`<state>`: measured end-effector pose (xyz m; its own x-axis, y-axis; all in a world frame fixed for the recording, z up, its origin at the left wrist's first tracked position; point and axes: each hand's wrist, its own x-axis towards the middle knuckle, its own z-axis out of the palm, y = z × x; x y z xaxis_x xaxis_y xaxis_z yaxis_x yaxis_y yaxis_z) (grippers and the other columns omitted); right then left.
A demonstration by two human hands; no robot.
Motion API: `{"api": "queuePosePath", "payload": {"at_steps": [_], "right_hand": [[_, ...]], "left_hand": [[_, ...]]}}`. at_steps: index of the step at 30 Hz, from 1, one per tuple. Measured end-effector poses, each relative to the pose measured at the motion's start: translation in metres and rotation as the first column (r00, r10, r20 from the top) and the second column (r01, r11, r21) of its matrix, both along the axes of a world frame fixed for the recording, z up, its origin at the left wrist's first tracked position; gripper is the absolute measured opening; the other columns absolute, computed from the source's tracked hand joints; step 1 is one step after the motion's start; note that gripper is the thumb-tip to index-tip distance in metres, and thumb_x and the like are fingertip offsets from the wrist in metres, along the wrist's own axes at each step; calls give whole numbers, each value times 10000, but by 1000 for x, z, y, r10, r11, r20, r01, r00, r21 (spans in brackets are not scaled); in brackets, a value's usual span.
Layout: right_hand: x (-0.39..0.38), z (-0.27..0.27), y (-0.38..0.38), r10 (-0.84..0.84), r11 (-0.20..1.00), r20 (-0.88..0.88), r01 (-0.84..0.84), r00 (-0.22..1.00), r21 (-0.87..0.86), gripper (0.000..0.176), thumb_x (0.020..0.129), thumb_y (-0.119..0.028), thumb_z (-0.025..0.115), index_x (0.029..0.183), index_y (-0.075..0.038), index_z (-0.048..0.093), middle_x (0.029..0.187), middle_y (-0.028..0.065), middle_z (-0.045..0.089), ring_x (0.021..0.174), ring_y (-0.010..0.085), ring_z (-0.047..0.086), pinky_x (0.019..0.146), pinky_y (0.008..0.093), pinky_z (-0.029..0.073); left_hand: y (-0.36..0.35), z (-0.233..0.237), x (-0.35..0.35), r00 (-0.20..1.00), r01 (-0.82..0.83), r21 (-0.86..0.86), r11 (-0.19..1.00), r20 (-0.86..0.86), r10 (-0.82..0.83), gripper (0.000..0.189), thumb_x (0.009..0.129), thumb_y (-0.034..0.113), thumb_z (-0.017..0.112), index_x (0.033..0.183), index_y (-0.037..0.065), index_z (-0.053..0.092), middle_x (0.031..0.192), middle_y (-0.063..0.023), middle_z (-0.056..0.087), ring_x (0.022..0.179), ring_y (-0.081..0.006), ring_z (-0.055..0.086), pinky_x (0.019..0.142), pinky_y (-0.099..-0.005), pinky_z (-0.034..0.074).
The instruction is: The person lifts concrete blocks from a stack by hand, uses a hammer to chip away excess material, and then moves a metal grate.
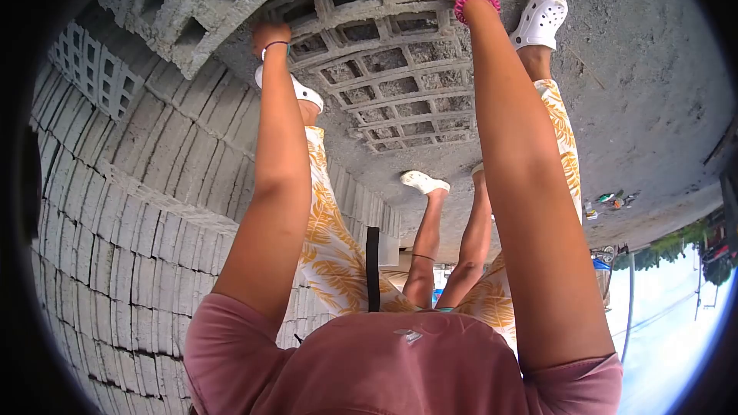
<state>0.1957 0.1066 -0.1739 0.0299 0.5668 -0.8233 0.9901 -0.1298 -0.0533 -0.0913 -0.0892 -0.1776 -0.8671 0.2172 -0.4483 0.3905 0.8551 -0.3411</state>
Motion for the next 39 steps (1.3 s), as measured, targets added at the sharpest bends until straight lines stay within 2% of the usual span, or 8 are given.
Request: {"api": "queuePosePath", "payload": {"at_steps": [1,4,8,12,17,20,27,39], "right_hand": [[-1,-4,2,-15,1000,33,15,999,-17,416,708,-311,455,992,-36,586,1041,201,542,981,338,517,855,368,402],[5,-34,6,155,988,127,-154,980,-17,453,710,-361,444,988,-33,589,1036,187,550,988,321,514,862,360,387],[-20,45,10,470,803,303,-544,829,242,507,717,-434,446,979,-25,593,1001,178,571,973,309,522,849,362,385],[3,-16,30,295,926,-49,-298,954,-233,549,691,-489,495,941,-13,606,974,178,581,923,305,544,813,342,403],[2,-29,21,188,970,-24,-189,982,-151,533,688,-462,511,923,7,604,984,195,571,945,313,540,822,343,409],[0,-10,13,153,979,38,-146,988,-142,477,684,-380,519,976,-9,584,1011,197,559,965,316,531,838,349,410],[25,84,-40,-136,991,14,136,991,-13,447,650,-364,563,909,-1,589,943,229,566,905,351,543,809,384,422],[95,310,-82,-330,944,-138,329,934,-32,352,607,-230,587,798,66,569,792,280,566,798,396,553,743,405,434]], "left_hand": [[-5,-12,-2,998,42,-13,999,-55,-42,544,658,356,588,1092,38,512,1107,-195,507,1008,-311,510,874,-397,382],[-29,-63,-45,955,174,-73,982,257,-151,597,608,406,614,1058,20,541,1143,-202,480,1024,-291,499,872,-357,386],[-9,-30,-43,908,-106,-114,988,394,143,671,537,488,634,1026,33,572,1174,-172,467,1068,-249,468,881,-313,371],[-16,-55,-51,920,-51,-134,990,380,99,650,547,476,628,1039,55,570,1179,-159,467,1078,-245,462,875,-326,379],[-2,-32,-35,931,-87,-171,981,336,141,599,603,440,580,1062,55,553,1189,-160,458,1097,-235,448,892,-329,364],[-3,-24,-29,933,-56,-163,985,343,110,560,620,397,542,1065,57,554,1156,-193,474,1080,-310,456,906,-451,316],[-26,70,6,990,-101,182,978,117,80,508,570,366,625,905,-13,574,958,-194,566,984,-328,487,866,-416,323],[-72,305,63,976,-150,369,917,201,79,452,566,281,633,887,-27,554,876,-234,565,890,-381,500,824,-426,363]]}}
